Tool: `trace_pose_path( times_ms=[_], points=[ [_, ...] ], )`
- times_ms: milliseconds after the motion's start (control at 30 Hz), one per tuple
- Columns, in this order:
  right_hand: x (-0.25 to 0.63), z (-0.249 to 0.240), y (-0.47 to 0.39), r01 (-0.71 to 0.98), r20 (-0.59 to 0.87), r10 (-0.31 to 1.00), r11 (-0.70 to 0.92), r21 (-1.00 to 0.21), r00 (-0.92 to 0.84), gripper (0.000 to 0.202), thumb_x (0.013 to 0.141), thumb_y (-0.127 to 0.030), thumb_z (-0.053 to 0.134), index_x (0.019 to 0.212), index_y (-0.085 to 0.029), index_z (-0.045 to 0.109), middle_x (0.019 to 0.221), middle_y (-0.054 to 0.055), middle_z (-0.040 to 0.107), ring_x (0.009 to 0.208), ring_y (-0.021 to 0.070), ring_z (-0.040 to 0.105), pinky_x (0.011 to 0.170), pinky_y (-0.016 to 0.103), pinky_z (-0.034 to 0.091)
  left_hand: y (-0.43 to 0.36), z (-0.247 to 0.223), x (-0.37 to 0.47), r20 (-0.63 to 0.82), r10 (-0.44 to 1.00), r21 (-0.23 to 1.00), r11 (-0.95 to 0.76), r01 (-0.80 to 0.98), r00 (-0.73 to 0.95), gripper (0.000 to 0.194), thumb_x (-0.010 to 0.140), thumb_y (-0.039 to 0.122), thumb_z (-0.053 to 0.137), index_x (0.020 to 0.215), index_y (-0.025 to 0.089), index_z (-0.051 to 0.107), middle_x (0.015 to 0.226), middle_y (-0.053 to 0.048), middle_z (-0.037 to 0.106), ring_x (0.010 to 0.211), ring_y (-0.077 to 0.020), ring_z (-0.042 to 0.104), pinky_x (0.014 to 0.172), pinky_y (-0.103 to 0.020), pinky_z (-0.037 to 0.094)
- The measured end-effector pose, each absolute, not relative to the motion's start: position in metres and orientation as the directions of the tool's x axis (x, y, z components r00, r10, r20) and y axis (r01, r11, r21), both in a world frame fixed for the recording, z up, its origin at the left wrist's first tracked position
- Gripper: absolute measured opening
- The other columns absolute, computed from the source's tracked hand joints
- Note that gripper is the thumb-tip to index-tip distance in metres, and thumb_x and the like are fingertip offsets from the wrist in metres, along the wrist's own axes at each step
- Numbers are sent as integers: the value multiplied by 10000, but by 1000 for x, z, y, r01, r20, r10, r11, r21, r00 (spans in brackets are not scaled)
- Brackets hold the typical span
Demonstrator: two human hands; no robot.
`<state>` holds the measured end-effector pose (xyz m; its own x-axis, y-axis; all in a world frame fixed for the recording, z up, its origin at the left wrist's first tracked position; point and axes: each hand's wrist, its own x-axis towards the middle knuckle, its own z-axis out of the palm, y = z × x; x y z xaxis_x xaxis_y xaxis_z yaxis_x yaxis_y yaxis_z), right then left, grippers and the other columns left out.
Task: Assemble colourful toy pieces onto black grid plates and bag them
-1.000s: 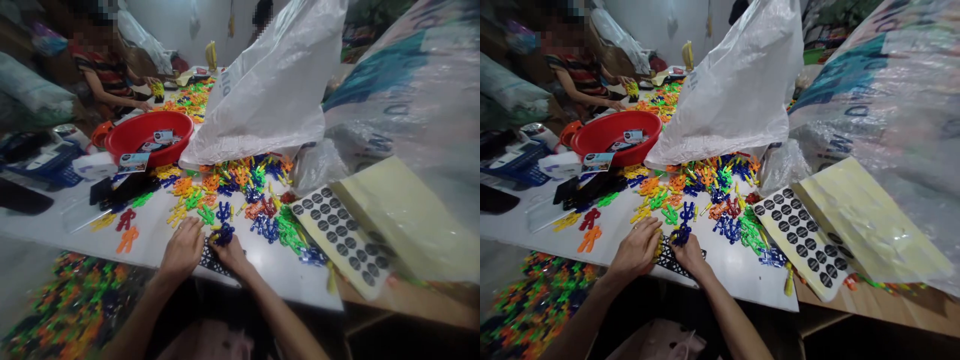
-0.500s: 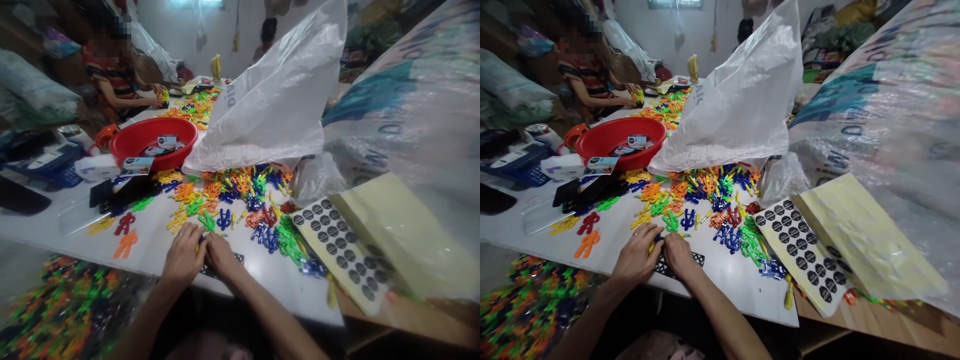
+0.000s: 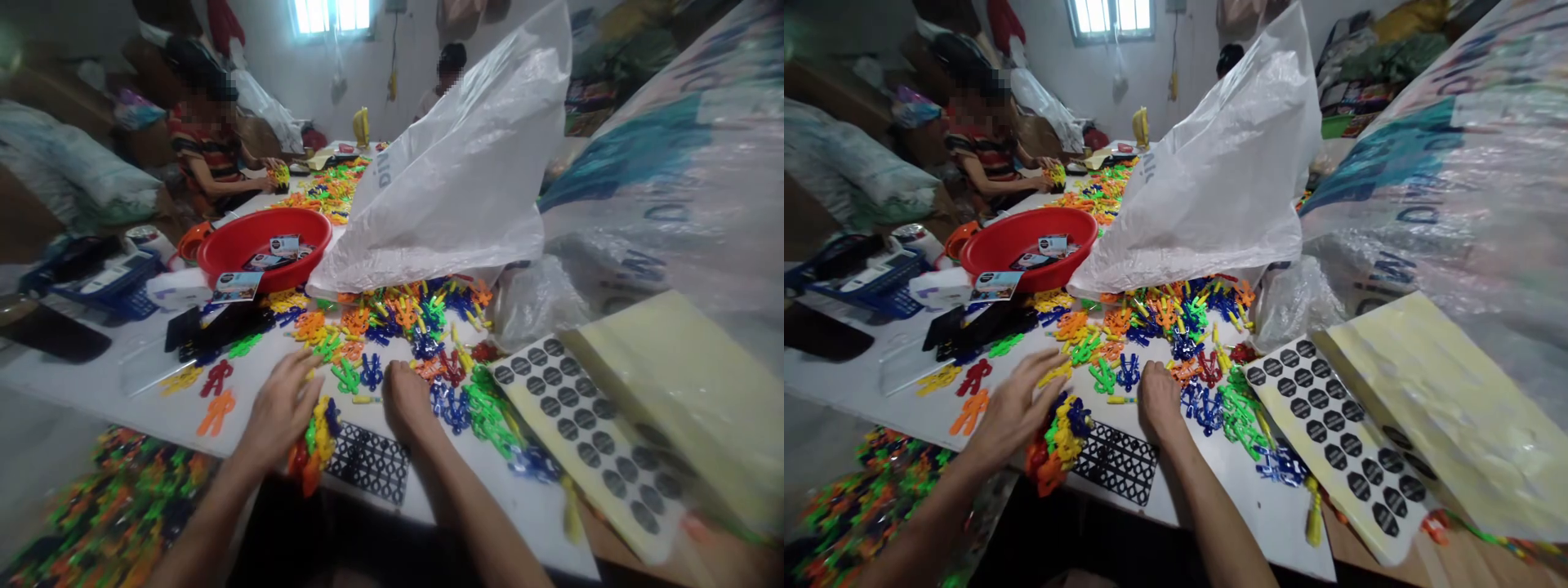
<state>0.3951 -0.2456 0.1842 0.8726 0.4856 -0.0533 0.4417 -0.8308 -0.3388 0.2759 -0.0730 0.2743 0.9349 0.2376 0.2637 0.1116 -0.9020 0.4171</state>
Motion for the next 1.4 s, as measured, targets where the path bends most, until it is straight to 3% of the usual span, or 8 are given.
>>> trace_pose_path(
  times_ms=[233,333,467,667,833,1033,1267,1400],
  points=[
    [397,175,-288,342,94,422,-564,-752,902,304,901,-344,468,1108,-154,584,864,60,631,712,168,571,635,259,392,-74,254,402,-241,-211,120,-975,-186,947,252,780,182,560,1016,176,648,983,-88,664,898,-226,631,771,-307,488],
    [391,168,-298,273,73,405,-461,-845,911,289,848,-323,509,1045,-138,613,788,42,614,660,159,547,603,255,404,-82,235,427,-310,-266,69,-964,-257,913,255,669,201,668,921,165,658,950,-93,639,818,-234,621,681,-300,478],
    [382,165,-301,227,56,426,-362,-904,903,243,823,-285,531,1007,-166,638,759,23,610,652,149,540,585,243,408,-87,229,430,-317,-344,45,-936,-349,884,390,665,312,697,1020,169,624,1016,-111,590,901,-269,589,706,-330,470],
    [388,168,-308,246,83,392,-387,-888,916,236,811,-268,530,986,-165,650,778,34,627,676,157,547,607,253,412,-106,227,414,-300,-572,47,-808,-587,764,256,768,128,539,1007,203,591,1030,-98,569,983,-263,561,813,-373,437],
    [393,171,-320,166,37,330,-372,-913,943,223,802,-323,552,907,-163,667,721,25,615,629,150,536,587,250,413,-113,215,410,-300,-628,9,-755,-656,718,229,792,55,436,967,148,551,960,-126,573,805,-238,587,690,-355,445],
    [388,173,-319,130,5,337,-349,-928,941,213,783,-283,559,921,-168,673,712,12,618,619,140,541,574,237,409,-106,219,420,-289,-648,11,-738,-674,705,228,754,147,536,980,169,520,961,-100,579,726,-221,591,665,-345,448],
    [388,168,-313,13,-72,351,-234,-972,934,205,793,-337,577,869,-163,655,594,-27,535,532,119,481,490,218,361,-88,229,420,-283,-541,55,-834,-550,792,185,804,138,493,973,202,535,925,-60,610,774,-195,607,743,-308,452],
    [393,182,-306,93,17,361,-194,-977,933,235,771,-312,569,920,-157,663,664,-7,582,593,130,520,567,236,408,-79,232,421,-261,-435,122,-901,-417,862,92,771,135,515,824,181,575,840,-76,627,709,-195,617,708,-307,461]
  ],
)
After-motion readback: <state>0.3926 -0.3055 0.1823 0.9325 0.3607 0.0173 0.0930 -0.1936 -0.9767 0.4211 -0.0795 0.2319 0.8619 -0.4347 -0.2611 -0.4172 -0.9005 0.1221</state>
